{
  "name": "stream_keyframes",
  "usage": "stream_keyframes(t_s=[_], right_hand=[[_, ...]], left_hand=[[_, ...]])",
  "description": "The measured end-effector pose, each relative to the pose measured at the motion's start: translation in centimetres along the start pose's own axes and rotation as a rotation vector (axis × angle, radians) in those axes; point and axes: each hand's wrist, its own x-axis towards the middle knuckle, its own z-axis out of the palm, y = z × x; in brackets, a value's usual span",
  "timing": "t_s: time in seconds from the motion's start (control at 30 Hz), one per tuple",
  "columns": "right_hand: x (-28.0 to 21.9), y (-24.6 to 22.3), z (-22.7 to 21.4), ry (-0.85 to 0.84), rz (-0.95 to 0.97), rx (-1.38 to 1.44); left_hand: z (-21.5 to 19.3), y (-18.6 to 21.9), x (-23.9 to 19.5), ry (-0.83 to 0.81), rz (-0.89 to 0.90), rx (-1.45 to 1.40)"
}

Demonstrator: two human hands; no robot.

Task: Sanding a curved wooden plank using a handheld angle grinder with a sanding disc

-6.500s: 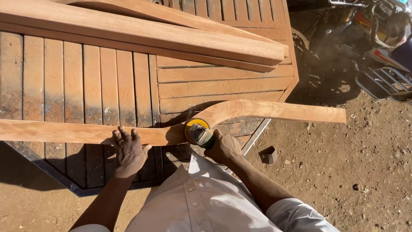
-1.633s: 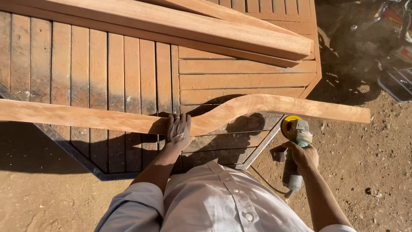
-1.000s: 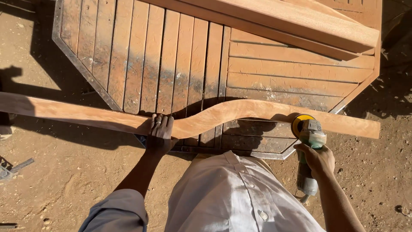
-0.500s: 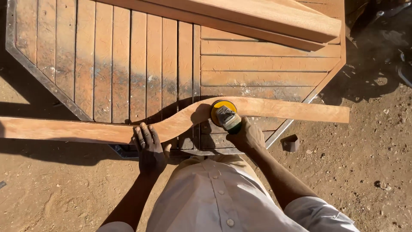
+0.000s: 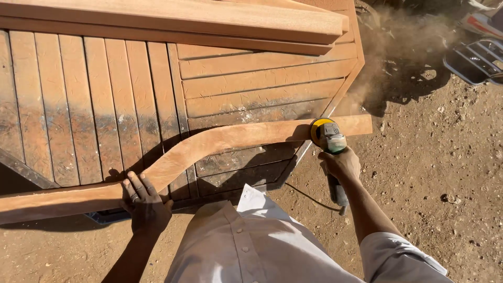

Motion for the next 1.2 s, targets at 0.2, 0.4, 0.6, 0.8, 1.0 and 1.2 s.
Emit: stream_keyframes(t_s=[0.2, 0.4, 0.6, 0.8, 1.0, 1.2], right_hand=[[9.1, 11.2, -4.2, 0.184, 0.263, 0.099], [7.2, 10.1, -5.0, 0.238, 0.263, 0.275], [4.1, 6.3, -3.4, 0.179, 0.030, 0.487], [0.9, 3.3, -5.1, 0.128, -0.060, 0.409], [-0.6, 3.4, -6.4, 0.166, -0.084, 0.433], [-5.1, 1.5, -4.6, 0.141, -0.098, 0.514]], left_hand=[[0.1, 1.7, -1.1, 0.168, 0.009, -0.162], [-0.2, 2.8, 0.8, 0.215, -0.043, -0.255], [-5.3, 8.9, 8.1, -0.234, -0.153, -0.230], [0.6, 3.7, 7.6, -0.185, 0.041, -0.117], [3.9, -6.2, 7.4, -0.147, 0.010, -0.128], [7.4, -13.7, 9.4, -0.236, -0.023, -0.182]])
